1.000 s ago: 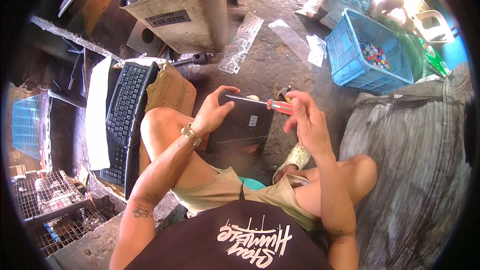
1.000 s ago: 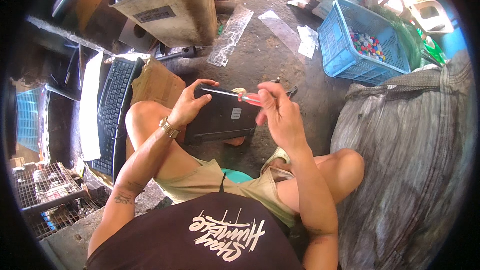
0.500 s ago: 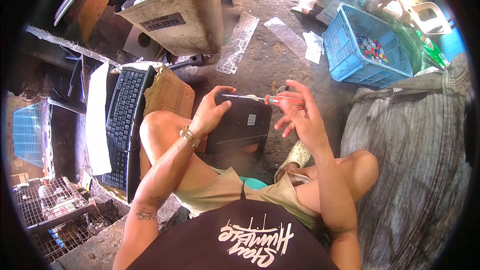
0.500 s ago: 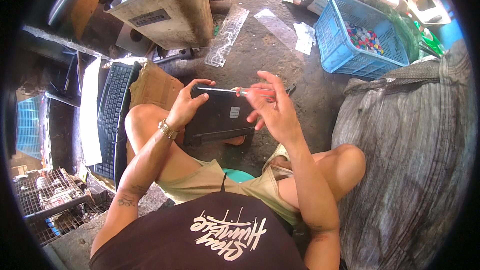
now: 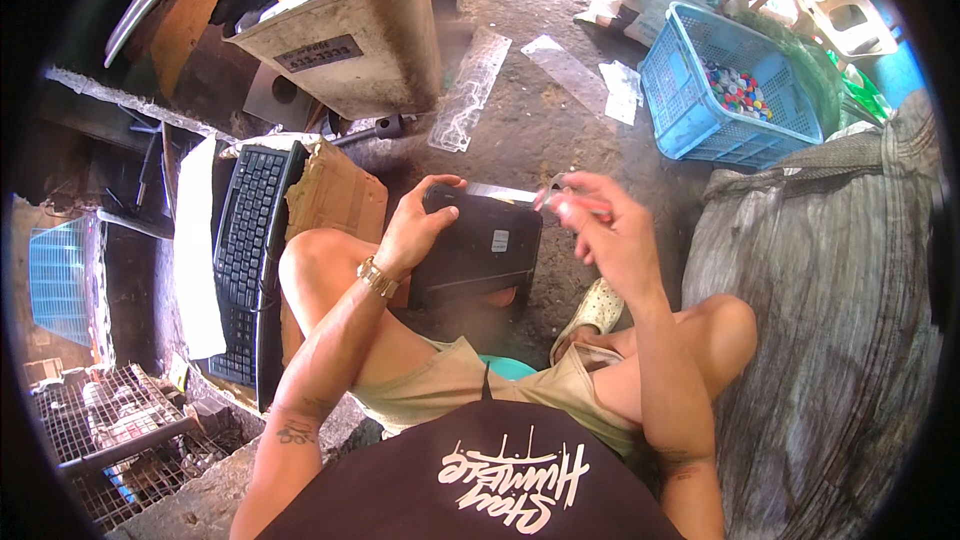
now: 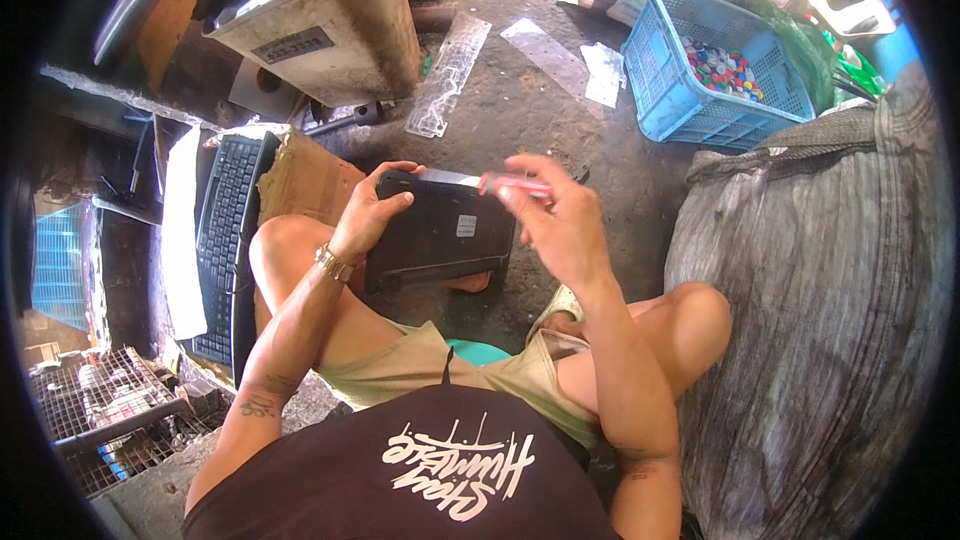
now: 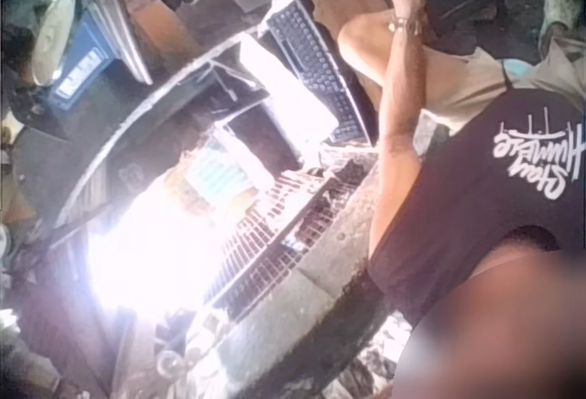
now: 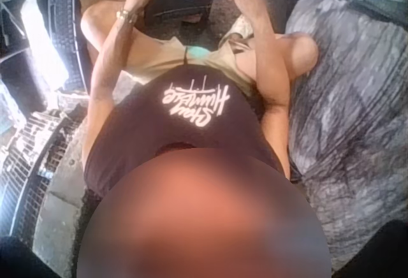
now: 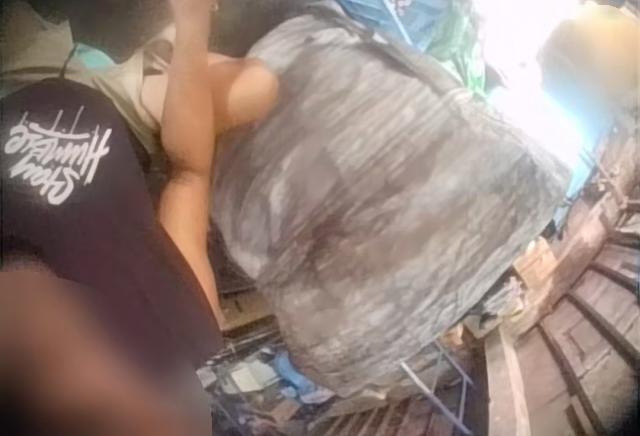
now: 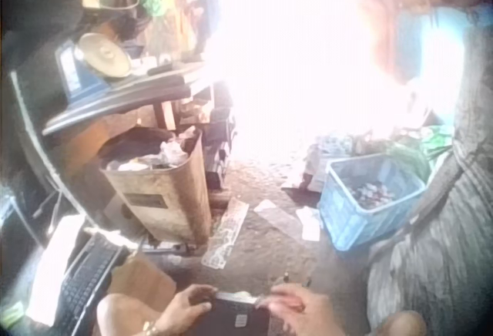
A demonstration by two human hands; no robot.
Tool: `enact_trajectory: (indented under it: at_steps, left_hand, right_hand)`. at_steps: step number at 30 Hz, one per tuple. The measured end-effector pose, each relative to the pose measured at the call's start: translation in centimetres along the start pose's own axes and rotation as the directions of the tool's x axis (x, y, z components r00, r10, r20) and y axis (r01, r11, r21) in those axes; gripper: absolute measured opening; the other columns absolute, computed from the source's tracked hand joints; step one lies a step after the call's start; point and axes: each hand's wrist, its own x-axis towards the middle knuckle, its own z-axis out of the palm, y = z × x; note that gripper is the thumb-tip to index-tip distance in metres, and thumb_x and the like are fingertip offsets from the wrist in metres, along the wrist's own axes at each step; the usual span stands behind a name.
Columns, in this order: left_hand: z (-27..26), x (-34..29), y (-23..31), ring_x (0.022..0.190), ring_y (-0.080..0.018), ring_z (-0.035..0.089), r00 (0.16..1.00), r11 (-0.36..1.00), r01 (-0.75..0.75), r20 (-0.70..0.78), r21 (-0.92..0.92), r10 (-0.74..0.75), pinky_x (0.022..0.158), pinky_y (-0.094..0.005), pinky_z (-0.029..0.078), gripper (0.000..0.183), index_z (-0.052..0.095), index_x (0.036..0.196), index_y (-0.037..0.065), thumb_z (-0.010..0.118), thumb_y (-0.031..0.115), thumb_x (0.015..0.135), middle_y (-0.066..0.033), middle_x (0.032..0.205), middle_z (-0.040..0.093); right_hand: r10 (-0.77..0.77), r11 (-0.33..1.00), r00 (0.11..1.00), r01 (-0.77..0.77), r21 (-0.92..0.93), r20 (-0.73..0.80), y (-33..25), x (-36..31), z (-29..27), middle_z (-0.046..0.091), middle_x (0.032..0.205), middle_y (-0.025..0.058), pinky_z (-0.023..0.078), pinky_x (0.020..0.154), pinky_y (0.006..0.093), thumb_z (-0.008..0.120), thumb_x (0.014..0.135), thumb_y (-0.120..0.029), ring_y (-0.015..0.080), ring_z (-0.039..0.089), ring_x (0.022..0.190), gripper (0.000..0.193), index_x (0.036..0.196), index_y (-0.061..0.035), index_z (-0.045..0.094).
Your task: The person sits on the floor and uses a screwdriver to remove screws from the back of a black electronic device. They rotate the device to access different screw locations and continue unscrewing throughout the clip.
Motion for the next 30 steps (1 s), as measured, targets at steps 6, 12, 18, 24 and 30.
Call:
enact_trajectory:
  at_steps: [6, 12, 18, 24, 30]
  left_hand:
    - [-0.7, 0.0, 2.0, 0.119, -0.0184, 0.067, 0.996, 0.983, 0.024, 0.085, -0.182, -0.008, 0.104, -0.0336, 0.054, 0.048, 0.061, 0.141, -0.001, 0.064, -0.003, 0.092, -0.0109, 0.137, 0.07]
    - [-4.4, -2.2, 6.3, 0.139, -0.0338, 0.059, 0.996, 0.804, 0.034, 0.086, -0.594, 0.021, 0.12, -0.0451, 0.048, 0.054, 0.051, 0.148, -0.004, 0.063, -0.003, 0.095, -0.0229, 0.155, 0.056]
    - [-4.6, -6.0, 8.5, 0.144, -0.0385, 0.054, 0.995, 0.66, -0.078, -0.014, -0.747, 0.103, 0.122, -0.0497, 0.045, 0.062, 0.044, 0.153, -0.003, 0.068, 0.012, 0.098, -0.0257, 0.16, 0.05]
    - [-2.0, -9.8, 10.1, 0.146, -0.0393, 0.052, 0.989, 0.569, -0.128, -0.058, -0.812, 0.139, 0.122, -0.0504, 0.045, 0.059, 0.045, 0.152, -0.002, 0.067, 0.017, 0.1, -0.0266, 0.159, 0.05]
    - [-1.4, -11.1, 9.7, 0.147, -0.0396, 0.051, 0.987, 0.445, -0.051, 0.022, -0.894, 0.156, 0.121, -0.0503, 0.047, 0.053, 0.045, 0.153, -0.001, 0.061, 0.018, 0.106, -0.0259, 0.16, 0.05]
  right_hand:
    - [-0.046, 0.997, 0.961, 0.061, 0.046, -0.274, 1.4, 0.9, -1.7, 0.075, 0.106, 0.0044, 0.05, 0.054, 0.0229, 0.067, 0.107, -0.02, 0.0058, 0.061, 0.065, 0.031, 0.136, -0.012, 0.073]
    - [-0.046, 0.997, 0.953, 0.061, 0.039, -0.299, 2.6, 1.4, -3.4, 0.067, 0.145, 0.0036, 0.051, 0.062, 0.0213, 0.065, 0.106, -0.016, 0.0056, 0.062, 0.077, 0.026, 0.131, -0.0124, 0.074]
    - [-0.236, 0.959, 0.895, 0.277, 0.058, -0.377, -3.8, -2.6, -7.0, 0.072, 0.126, 0.0107, 0.053, 0.066, 0.0214, 0.066, 0.106, -0.013, 0.0072, 0.064, 0.084, 0.029, 0.134, -0.0084, 0.07]
    - [-0.53, 0.838, 0.756, 0.538, -0.096, -0.385, -10.6, -9.7, -8.2, 0.073, 0.118, 0.0196, 0.055, 0.064, 0.0246, 0.061, 0.107, -0.007, 0.0148, 0.069, 0.087, 0.034, 0.14, 0.0022, 0.06]
    - [-0.705, 0.707, 0.652, 0.68, -0.197, -0.28, -13.0, -14.0, -9.3, 0.073, 0.116, 0.0241, 0.057, 0.063, 0.0287, 0.066, 0.103, -0.004, 0.0222, 0.072, 0.09, 0.034, 0.136, 0.0033, 0.059]
